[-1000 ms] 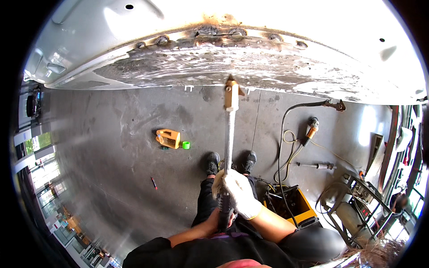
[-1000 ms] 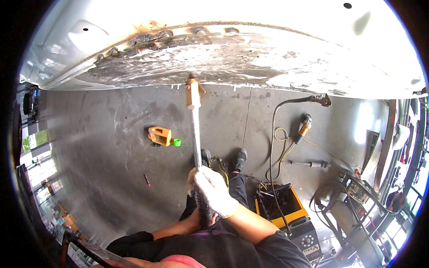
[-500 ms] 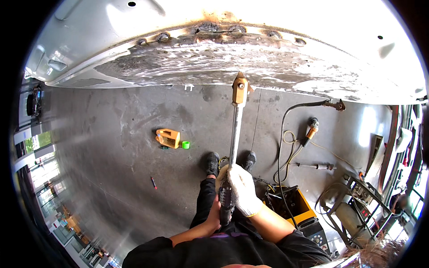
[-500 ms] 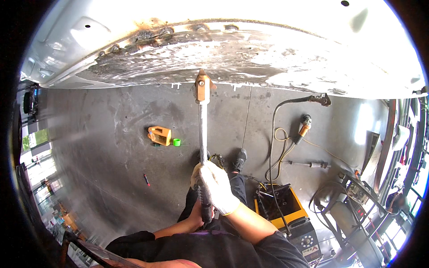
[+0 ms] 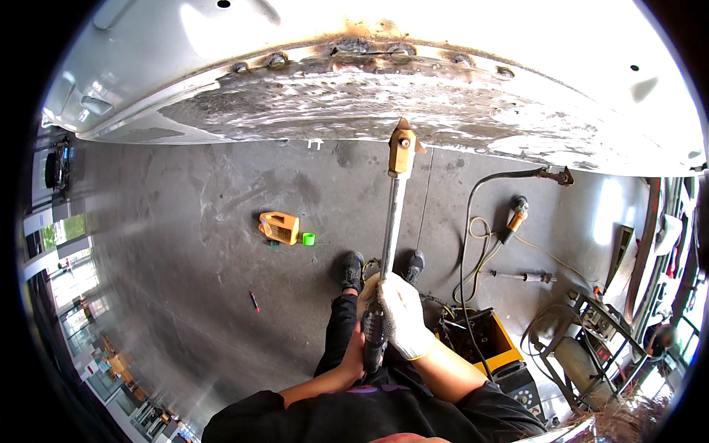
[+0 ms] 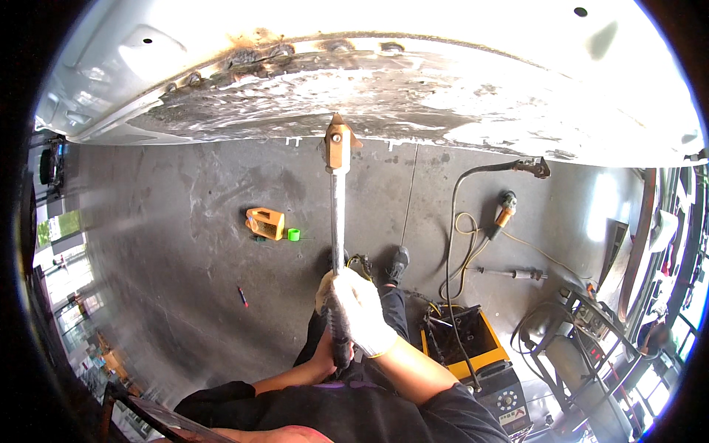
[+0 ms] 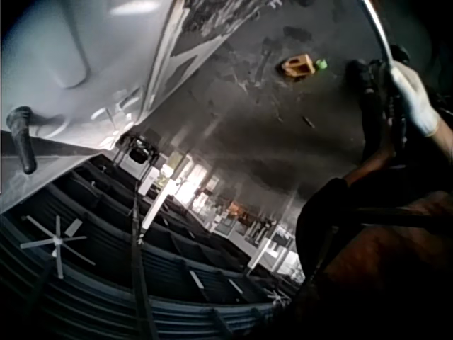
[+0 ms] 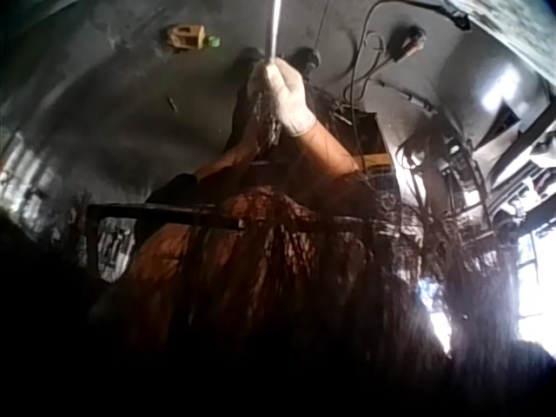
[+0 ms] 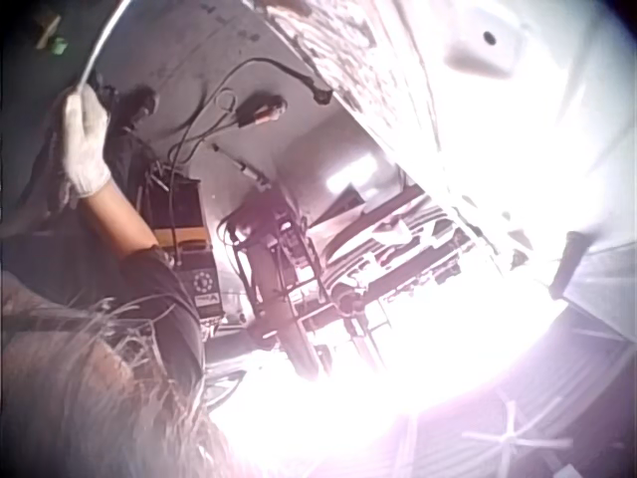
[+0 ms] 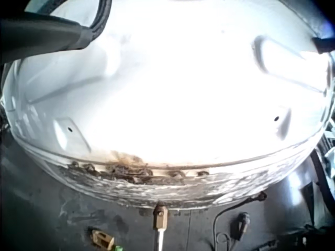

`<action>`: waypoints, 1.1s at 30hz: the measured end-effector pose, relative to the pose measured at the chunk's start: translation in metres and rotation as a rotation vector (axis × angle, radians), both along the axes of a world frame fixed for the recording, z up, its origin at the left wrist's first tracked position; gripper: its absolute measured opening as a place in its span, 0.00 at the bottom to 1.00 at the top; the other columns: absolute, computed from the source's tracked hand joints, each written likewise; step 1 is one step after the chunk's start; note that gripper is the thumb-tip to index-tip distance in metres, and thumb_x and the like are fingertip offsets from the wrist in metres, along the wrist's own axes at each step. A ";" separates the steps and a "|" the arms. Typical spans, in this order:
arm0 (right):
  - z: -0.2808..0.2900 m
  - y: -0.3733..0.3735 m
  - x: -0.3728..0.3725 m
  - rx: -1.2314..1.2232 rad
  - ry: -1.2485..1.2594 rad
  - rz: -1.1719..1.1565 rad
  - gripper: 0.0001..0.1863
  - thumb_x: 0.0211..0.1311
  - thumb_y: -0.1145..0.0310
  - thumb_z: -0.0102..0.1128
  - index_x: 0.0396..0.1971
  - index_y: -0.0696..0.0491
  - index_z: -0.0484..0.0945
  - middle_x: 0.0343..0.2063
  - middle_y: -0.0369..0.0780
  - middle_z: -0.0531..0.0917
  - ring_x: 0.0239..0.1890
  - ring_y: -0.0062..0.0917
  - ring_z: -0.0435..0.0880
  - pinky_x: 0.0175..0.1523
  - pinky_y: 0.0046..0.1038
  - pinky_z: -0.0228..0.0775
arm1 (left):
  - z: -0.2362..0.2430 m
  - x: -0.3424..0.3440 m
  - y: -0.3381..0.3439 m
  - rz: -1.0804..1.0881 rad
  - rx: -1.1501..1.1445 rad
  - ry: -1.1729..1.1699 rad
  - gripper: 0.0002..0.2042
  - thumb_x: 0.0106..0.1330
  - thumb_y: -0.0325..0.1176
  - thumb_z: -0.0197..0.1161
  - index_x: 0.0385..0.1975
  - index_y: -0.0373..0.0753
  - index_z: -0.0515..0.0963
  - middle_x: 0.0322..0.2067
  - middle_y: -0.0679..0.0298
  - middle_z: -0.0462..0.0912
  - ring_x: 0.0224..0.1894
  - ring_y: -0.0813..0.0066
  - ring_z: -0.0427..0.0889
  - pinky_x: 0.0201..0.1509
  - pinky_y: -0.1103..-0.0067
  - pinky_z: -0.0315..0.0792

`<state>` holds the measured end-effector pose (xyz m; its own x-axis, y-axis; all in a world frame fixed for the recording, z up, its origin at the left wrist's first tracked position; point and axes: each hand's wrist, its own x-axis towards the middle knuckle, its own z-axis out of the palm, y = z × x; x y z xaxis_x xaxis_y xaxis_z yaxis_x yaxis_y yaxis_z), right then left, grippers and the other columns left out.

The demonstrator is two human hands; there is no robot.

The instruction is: The person uses a dent puller tool on a vehicle body panel, sprays liquid from a spray bottle onto the tool, and applies the dent puller against the panel.

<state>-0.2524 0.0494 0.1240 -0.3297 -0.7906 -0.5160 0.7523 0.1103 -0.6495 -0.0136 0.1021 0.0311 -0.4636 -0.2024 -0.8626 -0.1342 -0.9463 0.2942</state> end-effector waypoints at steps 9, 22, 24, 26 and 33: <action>0.004 -0.005 -0.003 0.019 0.031 -0.030 0.16 0.83 0.58 0.55 0.42 0.58 0.79 0.29 0.38 0.83 0.30 0.21 0.81 0.37 0.26 0.75 | -0.005 -0.004 -0.010 0.019 0.069 -0.056 0.21 0.81 0.41 0.53 0.70 0.46 0.65 0.44 0.68 0.81 0.38 0.80 0.85 0.38 0.79 0.83; 0.022 -0.006 -0.002 0.097 -0.024 0.068 0.06 0.80 0.69 0.59 0.41 0.55 0.77 0.27 0.33 0.81 0.29 0.16 0.78 0.36 0.24 0.74 | 0.002 0.015 -0.004 -0.029 -0.094 -0.116 0.24 0.81 0.38 0.50 0.74 0.43 0.64 0.53 0.56 0.84 0.37 0.72 0.89 0.34 0.77 0.85; 0.035 -0.008 -0.002 0.133 0.000 0.089 0.06 0.80 0.69 0.58 0.40 0.55 0.77 0.26 0.33 0.80 0.28 0.16 0.78 0.36 0.24 0.74 | -0.010 0.035 0.002 -0.002 0.105 0.221 0.23 0.82 0.39 0.51 0.74 0.45 0.63 0.55 0.56 0.83 0.42 0.71 0.89 0.39 0.75 0.86; 0.033 -0.009 -0.002 0.108 -0.023 0.083 0.07 0.80 0.68 0.58 0.40 0.55 0.77 0.27 0.33 0.80 0.29 0.16 0.78 0.37 0.23 0.74 | -0.030 0.054 0.008 0.064 0.322 0.560 0.23 0.83 0.41 0.52 0.74 0.47 0.62 0.58 0.55 0.82 0.50 0.68 0.88 0.50 0.72 0.86; 0.008 -0.004 0.000 0.053 -0.016 -0.003 0.15 0.83 0.59 0.54 0.47 0.59 0.77 0.33 0.38 0.83 0.34 0.21 0.82 0.41 0.25 0.75 | -0.023 0.023 0.011 0.192 -0.310 -0.067 0.30 0.85 0.48 0.53 0.77 0.40 0.56 0.59 0.52 0.80 0.56 0.60 0.85 0.63 0.67 0.79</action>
